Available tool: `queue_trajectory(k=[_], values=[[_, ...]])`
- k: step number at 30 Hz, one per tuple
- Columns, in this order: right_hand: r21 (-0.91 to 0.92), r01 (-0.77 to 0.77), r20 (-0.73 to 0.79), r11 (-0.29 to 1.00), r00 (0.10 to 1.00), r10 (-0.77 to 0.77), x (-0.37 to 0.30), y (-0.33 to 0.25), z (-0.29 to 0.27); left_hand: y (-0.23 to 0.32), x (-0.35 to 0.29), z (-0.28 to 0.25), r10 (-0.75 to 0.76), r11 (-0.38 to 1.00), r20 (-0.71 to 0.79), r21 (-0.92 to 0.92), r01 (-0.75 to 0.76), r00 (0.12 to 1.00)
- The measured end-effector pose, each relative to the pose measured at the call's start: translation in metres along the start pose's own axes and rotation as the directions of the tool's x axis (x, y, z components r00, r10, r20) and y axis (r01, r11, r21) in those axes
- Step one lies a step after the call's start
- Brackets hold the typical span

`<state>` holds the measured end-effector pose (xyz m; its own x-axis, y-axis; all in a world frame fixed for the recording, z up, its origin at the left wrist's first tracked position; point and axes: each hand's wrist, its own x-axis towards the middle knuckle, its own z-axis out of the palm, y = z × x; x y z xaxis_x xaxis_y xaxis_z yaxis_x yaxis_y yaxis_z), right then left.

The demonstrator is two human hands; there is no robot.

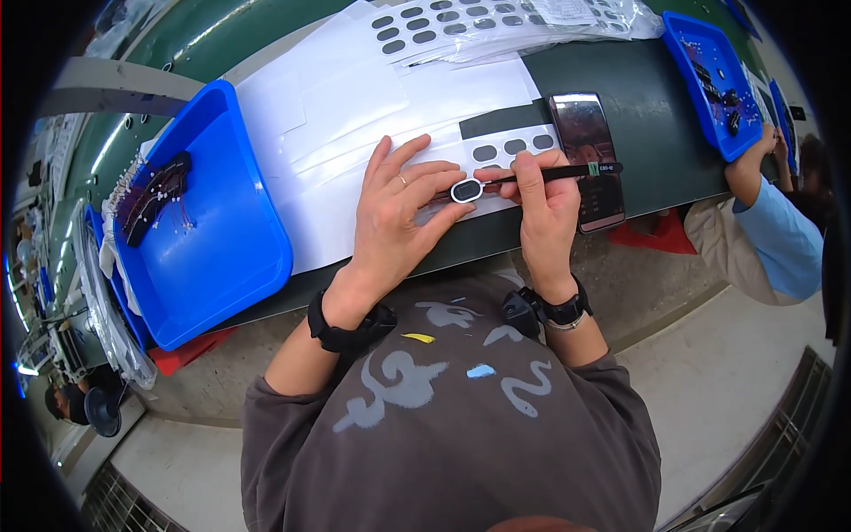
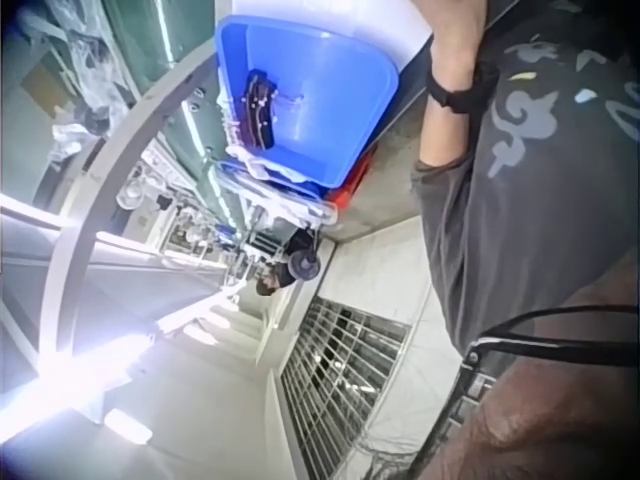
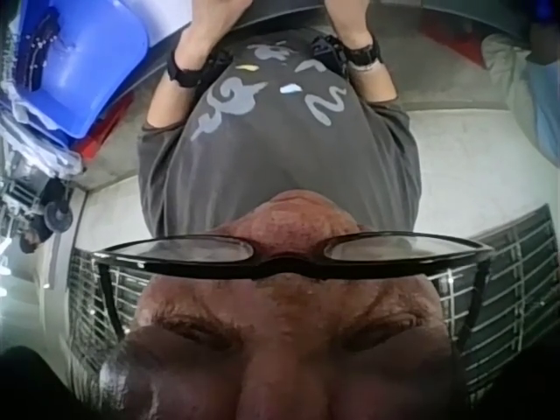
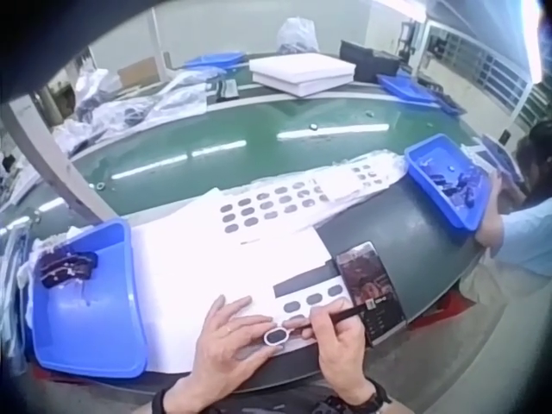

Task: Manually assemble small electronic components onto a template at a factory workstation using hands and a marking tool.

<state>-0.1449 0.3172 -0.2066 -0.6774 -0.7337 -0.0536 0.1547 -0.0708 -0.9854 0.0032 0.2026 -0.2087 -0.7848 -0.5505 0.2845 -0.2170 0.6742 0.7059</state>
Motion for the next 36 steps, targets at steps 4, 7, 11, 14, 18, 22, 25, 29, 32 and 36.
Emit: queue_trajectory(k=[4,7,11,14,18,22,25,29,32,36], values=[[-0.004,0.024,0.001,1.0,1.0,-0.024,-0.002,0.001,0.001,0.001,0.002,-0.005,-0.037,0.999,0.032,-0.039,0.038,0.999],[0.025,0.057,-0.01,0.998,0.998,-0.057,-0.007,0.0,0.004,0.0,0.002,-0.006,-0.038,0.998,0.04,-0.049,0.04,0.998],[-0.172,0.232,0.04,0.957,0.973,-0.229,-0.014,0.001,0.002,-0.001,0.003,-0.006,-0.035,0.997,0.039,-0.067,0.038,0.999],[-0.524,0.693,0.465,0.494,0.719,-0.516,-0.013,-0.007,-0.006,-0.003,0.002,-0.006,-0.037,0.996,0.031,-0.074,0.039,0.999],[-0.253,0.297,0.111,0.921,0.954,-0.277,-0.022,0.006,-0.018,-0.001,0.002,-0.007,-0.03,0.997,0.032,-0.073,0.033,0.999],[-0.24,0.283,0.138,0.928,0.957,-0.256,-0.013,-0.003,-0.012,-0.002,0.001,-0.007,-0.012,0.999,0.04,-0.042,0.014,0.999],[-0.339,0.377,0.284,0.862,0.915,-0.288,-0.01,0.001,-0.006,0.001,0.0,-0.008,0.015,1.0,0.04,-0.024,-0.014,0.999],[-0.46,0.406,0.379,0.789,0.894,-0.239,-0.007,0.001,-0.008,0.022,0.0,-0.016,0.159,0.969,-0.014,0.196,-0.153,0.987],[-0.492,0.402,0.39,0.772,0.895,-0.217,-0.006,-0.001,-0.006,0.011,-0.002,-0.005,0.254,0.925,0.115,0.26,-0.275,0.96],[-0.485,0.417,0.374,0.769,0.894,-0.249,-0.006,0.0,-0.004,0.006,-0.005,-0.011,0.268,0.924,0.068,0.265,-0.276,0.961]])
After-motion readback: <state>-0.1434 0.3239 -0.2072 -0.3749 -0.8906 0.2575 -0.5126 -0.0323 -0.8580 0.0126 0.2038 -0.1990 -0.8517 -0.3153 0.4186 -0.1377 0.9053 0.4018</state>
